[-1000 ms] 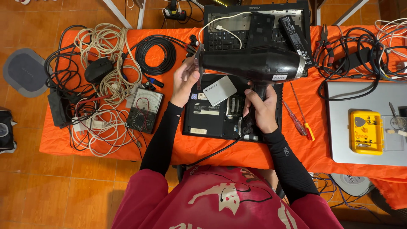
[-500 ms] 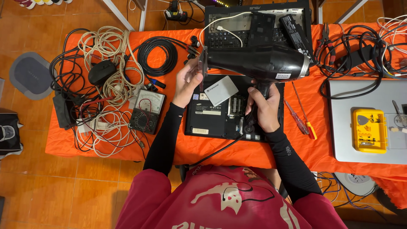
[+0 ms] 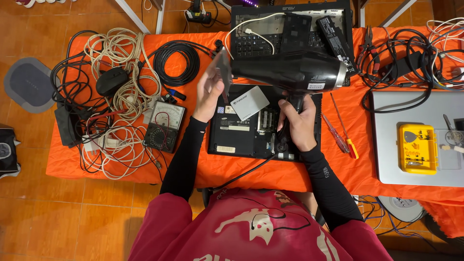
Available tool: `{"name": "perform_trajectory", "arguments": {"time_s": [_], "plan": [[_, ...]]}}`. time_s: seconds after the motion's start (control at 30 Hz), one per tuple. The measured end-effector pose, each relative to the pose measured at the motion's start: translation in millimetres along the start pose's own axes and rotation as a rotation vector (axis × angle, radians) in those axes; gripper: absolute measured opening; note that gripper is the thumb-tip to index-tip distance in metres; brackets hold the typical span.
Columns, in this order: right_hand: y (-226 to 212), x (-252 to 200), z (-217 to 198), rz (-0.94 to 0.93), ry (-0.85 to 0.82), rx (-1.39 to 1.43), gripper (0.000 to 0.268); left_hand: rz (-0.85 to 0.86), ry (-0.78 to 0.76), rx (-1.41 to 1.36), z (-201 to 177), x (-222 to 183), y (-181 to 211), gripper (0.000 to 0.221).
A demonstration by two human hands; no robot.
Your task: Removing a storage drive from a laptop and using a hair dryer on it.
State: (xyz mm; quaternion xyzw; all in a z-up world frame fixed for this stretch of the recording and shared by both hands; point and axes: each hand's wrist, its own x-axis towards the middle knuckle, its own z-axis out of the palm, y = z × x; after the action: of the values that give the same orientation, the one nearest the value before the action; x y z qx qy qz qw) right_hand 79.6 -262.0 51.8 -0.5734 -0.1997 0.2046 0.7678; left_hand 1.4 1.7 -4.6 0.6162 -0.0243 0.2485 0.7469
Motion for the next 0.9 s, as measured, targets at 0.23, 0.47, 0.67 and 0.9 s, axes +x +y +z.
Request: {"name": "perform_trajectory", "arguments": {"time_s": [0.23,0.47,0.67,0.9], "plan": [[3.5,-0.2,-0.3,0.045,-0.044,-0.05,0.02,0.1,0.139,-0.183,-6.4,-2.4,-1.5,0.069],[3.6,-1.3,-0.5,0.075,-0.061,-0.047,0.021,0.185,0.323,-0.118,-2.7,3.0,3.0,0.07],[3.2,-2.3,1.4,0.11,-0.085,-0.03,0.023,0.198,0.426,-0.016,-4.3,7.6,-3.7,0.042],[2.9,-4.3,2.7,0.08,-0.079,-0.018,0.022,0.116,0.468,0.019,8.5,12.0,9.9,0.023]]}}
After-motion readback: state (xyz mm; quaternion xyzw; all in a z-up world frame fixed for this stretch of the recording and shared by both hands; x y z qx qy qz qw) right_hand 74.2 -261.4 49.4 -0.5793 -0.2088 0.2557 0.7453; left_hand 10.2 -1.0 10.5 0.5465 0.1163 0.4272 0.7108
